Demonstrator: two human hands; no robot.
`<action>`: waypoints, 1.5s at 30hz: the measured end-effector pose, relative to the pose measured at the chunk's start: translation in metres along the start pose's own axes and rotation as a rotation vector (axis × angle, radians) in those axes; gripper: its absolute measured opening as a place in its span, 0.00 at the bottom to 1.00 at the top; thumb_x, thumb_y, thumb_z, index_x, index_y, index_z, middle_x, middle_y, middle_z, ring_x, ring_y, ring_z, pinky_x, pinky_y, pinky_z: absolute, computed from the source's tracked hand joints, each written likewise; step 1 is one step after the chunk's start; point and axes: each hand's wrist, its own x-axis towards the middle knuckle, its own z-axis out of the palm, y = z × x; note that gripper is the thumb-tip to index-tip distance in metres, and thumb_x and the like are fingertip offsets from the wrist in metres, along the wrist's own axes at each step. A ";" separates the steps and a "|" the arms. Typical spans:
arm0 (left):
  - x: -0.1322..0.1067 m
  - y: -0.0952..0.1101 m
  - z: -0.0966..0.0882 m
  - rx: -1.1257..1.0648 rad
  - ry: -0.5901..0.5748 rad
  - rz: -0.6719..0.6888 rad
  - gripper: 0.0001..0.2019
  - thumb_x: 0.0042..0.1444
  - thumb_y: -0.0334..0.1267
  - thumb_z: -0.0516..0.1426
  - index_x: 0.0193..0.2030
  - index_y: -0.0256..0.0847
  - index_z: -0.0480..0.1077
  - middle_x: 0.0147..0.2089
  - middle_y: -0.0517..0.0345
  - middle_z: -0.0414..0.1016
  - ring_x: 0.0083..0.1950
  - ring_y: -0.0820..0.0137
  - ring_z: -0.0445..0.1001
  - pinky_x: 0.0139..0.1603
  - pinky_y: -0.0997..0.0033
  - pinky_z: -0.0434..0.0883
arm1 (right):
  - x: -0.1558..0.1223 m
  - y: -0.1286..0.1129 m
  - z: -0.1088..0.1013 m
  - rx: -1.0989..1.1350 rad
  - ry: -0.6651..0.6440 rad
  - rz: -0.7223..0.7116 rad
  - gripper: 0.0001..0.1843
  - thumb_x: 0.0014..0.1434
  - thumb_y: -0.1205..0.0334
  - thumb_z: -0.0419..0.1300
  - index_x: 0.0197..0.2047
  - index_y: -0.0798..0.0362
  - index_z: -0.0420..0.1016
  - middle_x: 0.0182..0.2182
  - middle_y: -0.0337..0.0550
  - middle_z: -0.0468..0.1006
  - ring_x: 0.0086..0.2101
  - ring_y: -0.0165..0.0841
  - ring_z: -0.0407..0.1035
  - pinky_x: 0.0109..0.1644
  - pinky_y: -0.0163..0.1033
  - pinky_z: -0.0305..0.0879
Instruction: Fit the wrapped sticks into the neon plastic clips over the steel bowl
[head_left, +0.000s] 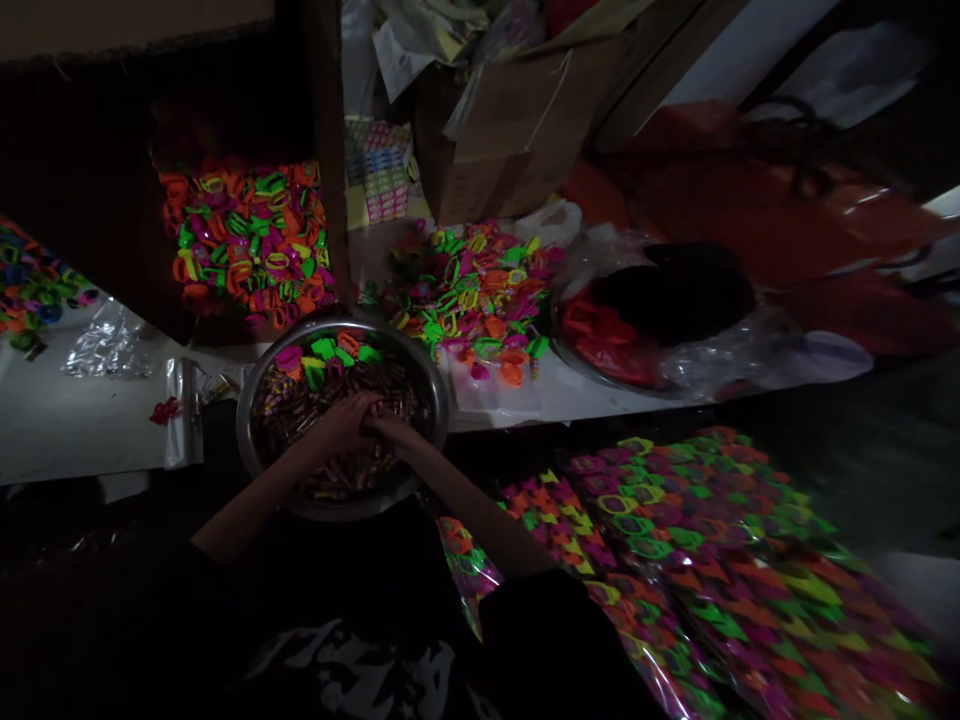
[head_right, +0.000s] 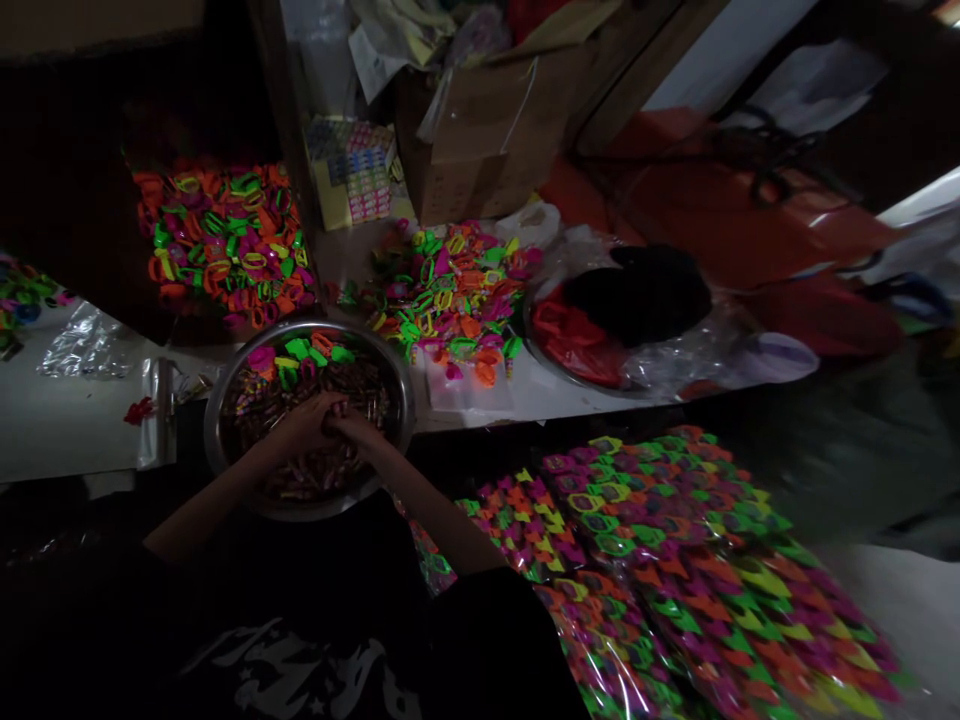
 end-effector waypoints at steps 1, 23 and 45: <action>-0.001 0.000 0.001 -0.006 -0.004 -0.011 0.33 0.43 0.32 0.63 0.57 0.39 0.58 0.56 0.47 0.67 0.57 0.59 0.67 0.57 0.58 0.66 | 0.000 0.000 -0.001 -0.009 -0.004 0.008 0.10 0.38 0.64 0.58 0.29 0.53 0.69 0.24 0.35 0.72 0.28 0.30 0.66 0.34 0.34 0.62; 0.017 -0.062 -0.032 0.484 0.183 -0.147 0.06 0.56 0.34 0.55 0.38 0.36 0.70 0.50 0.44 0.69 0.52 0.57 0.66 0.51 0.52 0.67 | -0.009 -0.022 -0.036 -0.588 -0.002 -0.377 0.13 0.41 0.66 0.62 0.33 0.53 0.66 0.30 0.35 0.66 0.33 0.30 0.63 0.40 0.37 0.62; -0.037 0.035 -0.067 0.071 0.260 -0.049 0.08 0.60 0.42 0.54 0.41 0.41 0.69 0.42 0.55 0.70 0.45 0.68 0.69 0.48 0.69 0.64 | -0.080 -0.082 -0.009 -1.165 0.099 -0.743 0.26 0.48 0.74 0.55 0.53 0.54 0.65 0.47 0.50 0.73 0.48 0.39 0.67 0.50 0.44 0.65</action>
